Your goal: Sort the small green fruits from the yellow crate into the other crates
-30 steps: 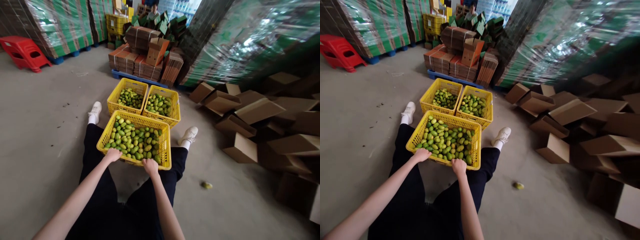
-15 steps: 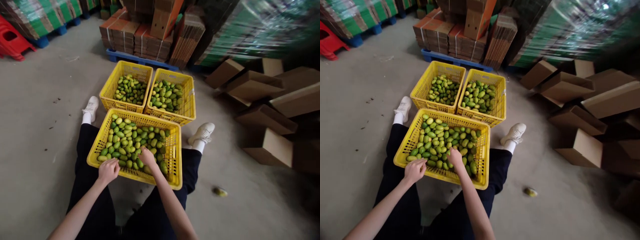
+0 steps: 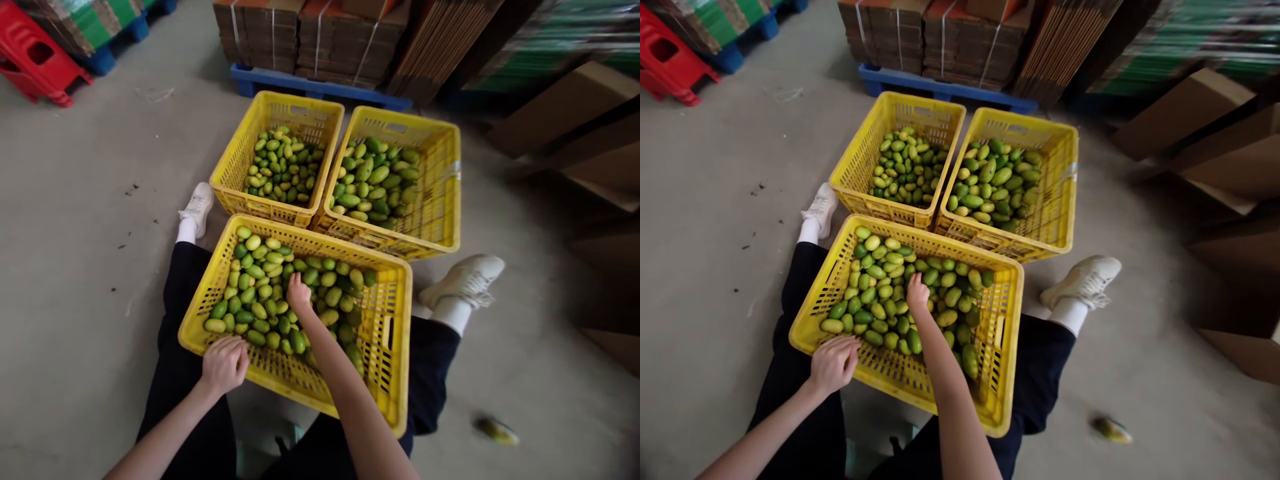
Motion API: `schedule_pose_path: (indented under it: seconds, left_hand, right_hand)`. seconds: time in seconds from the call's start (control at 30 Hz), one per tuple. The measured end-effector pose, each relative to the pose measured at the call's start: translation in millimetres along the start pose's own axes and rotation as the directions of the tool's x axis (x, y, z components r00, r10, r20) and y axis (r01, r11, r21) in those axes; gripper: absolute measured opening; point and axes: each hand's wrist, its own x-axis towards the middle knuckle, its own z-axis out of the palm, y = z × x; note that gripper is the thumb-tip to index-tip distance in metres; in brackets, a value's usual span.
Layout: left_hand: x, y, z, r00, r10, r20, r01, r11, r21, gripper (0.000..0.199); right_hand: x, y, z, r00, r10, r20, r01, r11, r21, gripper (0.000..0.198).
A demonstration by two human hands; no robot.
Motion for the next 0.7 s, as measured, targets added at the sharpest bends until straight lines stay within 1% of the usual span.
schedule_pose_path:
  seconds: [0.2,0.33,0.4,0.5,0.53,0.57,0.6,0.67,0.7]
  left_hand:
    - [1.1,-0.2,-0.3,1.0,-0.003,-0.026,0.003,1.0,-0.006,0.047]
    - [0.8,1.2,-1.9,0.996,0.019,-0.085,-0.019,1.0,0.0,0.044]
    - [-1.6,3.6,-4.3,0.991,0.02,-0.131,-0.018,1.0,0.015,0.043]
    - [-3.5,8.4,-13.3,0.986,0.022,-0.167,-0.021,1.0,0.009,0.044]
    - [-1.5,10.0,-18.4,0.985,0.053,-0.166,-0.054,0.999,0.0,0.043]
    - [2.9,11.4,-24.6,0.981,0.109,-0.16,-0.111,0.994,-0.005,0.042]
    - [10.1,12.7,-31.9,0.972,0.18,-0.154,-0.182,0.983,0.001,0.039]
    - [32.6,15.2,-48.0,0.939,0.317,-0.136,-0.311,0.948,0.06,0.034]
    - [47.2,16.6,-55.5,0.935,0.335,-0.115,-0.324,0.94,0.105,0.034]
  right_hand:
    - [6.4,-12.6,-14.0,0.998,0.013,0.055,-0.011,0.999,-0.043,0.037]
    - [-8.4,-14.1,-29.3,0.994,0.004,0.11,0.001,0.999,-0.041,0.025]
    - [-26.4,-6.5,-39.6,0.993,-0.001,0.121,0.005,0.999,-0.031,0.024]
    - [-67.4,18.7,-57.3,0.996,0.011,0.09,-0.01,1.0,-0.01,0.033]
    - [-83.9,30.3,-62.4,0.997,0.024,0.074,-0.024,1.0,0.006,0.037]
    - [-101.2,42.6,-66.4,0.997,0.044,0.057,-0.046,0.999,0.029,0.041]
    - [-118.7,54.8,-68.9,0.997,0.065,0.047,-0.069,0.995,0.077,0.045]
    - [-152.7,74.6,-67.7,0.994,0.106,0.015,-0.105,0.94,0.326,0.047]
    - [-168.1,80.4,-63.9,0.991,0.131,0.006,-0.122,0.905,0.408,0.049]
